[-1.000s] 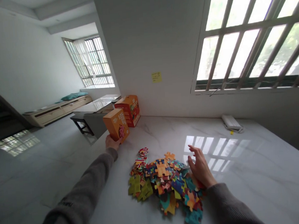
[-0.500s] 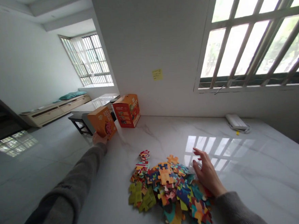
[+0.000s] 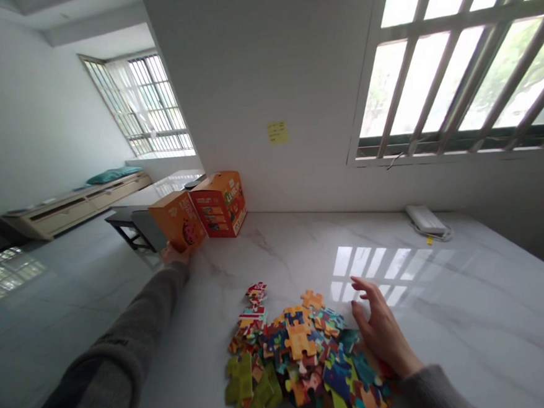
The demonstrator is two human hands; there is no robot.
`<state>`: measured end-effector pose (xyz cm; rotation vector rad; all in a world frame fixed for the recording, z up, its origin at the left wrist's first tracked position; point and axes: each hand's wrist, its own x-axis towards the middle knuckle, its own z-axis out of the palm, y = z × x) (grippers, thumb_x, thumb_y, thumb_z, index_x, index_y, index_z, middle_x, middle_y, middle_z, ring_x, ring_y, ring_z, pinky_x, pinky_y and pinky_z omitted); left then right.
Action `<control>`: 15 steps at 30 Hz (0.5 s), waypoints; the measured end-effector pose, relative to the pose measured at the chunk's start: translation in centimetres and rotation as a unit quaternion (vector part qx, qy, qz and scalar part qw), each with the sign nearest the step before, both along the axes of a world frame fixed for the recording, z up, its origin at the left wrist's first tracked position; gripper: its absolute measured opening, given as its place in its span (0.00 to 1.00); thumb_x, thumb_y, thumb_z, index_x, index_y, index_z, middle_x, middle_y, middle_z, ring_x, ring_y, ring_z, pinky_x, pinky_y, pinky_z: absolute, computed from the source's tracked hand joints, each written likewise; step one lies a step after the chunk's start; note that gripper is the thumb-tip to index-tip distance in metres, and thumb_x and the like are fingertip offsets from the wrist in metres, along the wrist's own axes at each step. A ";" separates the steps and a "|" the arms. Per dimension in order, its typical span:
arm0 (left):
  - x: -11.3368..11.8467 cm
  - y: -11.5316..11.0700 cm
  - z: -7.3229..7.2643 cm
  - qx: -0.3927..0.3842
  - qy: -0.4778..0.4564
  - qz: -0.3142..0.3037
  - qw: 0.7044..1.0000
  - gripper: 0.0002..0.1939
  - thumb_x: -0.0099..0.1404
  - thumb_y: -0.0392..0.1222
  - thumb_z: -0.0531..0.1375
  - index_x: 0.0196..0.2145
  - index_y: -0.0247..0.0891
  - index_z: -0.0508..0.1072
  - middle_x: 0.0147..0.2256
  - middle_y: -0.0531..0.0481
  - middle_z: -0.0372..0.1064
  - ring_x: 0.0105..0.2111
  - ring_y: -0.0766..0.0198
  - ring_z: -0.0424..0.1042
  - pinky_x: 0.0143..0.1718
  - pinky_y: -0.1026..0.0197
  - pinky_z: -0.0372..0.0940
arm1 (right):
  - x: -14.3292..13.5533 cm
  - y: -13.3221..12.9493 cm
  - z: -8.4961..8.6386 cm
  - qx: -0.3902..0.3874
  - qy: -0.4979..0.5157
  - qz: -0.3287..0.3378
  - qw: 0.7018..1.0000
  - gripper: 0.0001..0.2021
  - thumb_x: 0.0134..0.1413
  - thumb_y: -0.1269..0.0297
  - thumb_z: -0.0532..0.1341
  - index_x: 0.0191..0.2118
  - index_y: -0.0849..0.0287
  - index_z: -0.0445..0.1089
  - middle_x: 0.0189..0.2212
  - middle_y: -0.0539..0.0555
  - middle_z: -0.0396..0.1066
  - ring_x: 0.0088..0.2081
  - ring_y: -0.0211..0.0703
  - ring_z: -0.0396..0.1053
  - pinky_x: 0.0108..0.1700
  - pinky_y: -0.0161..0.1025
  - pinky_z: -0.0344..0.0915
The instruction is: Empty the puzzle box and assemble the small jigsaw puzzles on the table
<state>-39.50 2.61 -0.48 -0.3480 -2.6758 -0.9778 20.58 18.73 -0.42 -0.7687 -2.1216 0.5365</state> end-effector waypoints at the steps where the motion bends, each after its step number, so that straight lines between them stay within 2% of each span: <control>1: 0.0 0.0 -0.1 0.000 -0.006 -0.004 1.000 0.44 0.56 0.53 0.65 0.62 0.28 0.55 0.54 0.31 0.61 0.56 0.42 0.63 0.57 0.47 0.59 | 0.0 0.0 0.0 -0.003 -0.003 -0.001 1.000 0.21 0.63 0.59 0.54 0.60 0.52 0.58 0.51 0.61 0.67 0.45 0.51 0.71 0.47 0.52 0.72; 5: 0.5 -0.3 0.0 0.005 -0.028 -0.021 0.999 0.47 0.55 0.53 0.65 0.64 0.26 0.51 0.57 0.29 0.57 0.59 0.42 0.60 0.60 0.48 0.57 | 0.0 -0.1 0.3 -0.005 -0.002 -0.002 1.000 0.21 0.62 0.58 0.55 0.60 0.52 0.58 0.49 0.60 0.68 0.44 0.51 0.71 0.44 0.50 0.72; 8: 2.2 -0.7 0.6 0.018 -0.026 -0.026 0.999 0.50 0.53 0.52 0.66 0.64 0.24 0.50 0.60 0.27 0.54 0.63 0.41 0.54 0.63 0.46 0.51 | 0.0 0.0 0.4 -0.007 0.003 0.003 1.000 0.21 0.62 0.58 0.55 0.60 0.52 0.58 0.48 0.60 0.69 0.44 0.51 0.71 0.44 0.50 0.72; 12: 5.7 -1.7 1.2 0.083 -0.025 -0.027 0.996 0.39 0.59 0.45 0.61 0.63 0.29 0.52 0.59 0.29 0.56 0.65 0.42 0.49 0.64 0.43 0.47 | 0.2 0.3 0.1 -0.012 0.002 0.013 1.000 0.21 0.62 0.59 0.54 0.60 0.52 0.57 0.48 0.59 0.68 0.45 0.50 0.70 0.47 0.51 0.71; 15: 8.6 -2.4 1.3 0.097 -0.037 -0.062 0.993 0.29 0.59 0.38 0.58 0.58 0.33 0.61 0.55 0.33 0.61 0.62 0.44 0.56 0.62 0.44 0.52 | 0.3 0.3 0.0 -0.006 0.001 0.021 1.000 0.21 0.63 0.60 0.54 0.61 0.53 0.57 0.48 0.59 0.67 0.46 0.50 0.69 0.48 0.51 0.70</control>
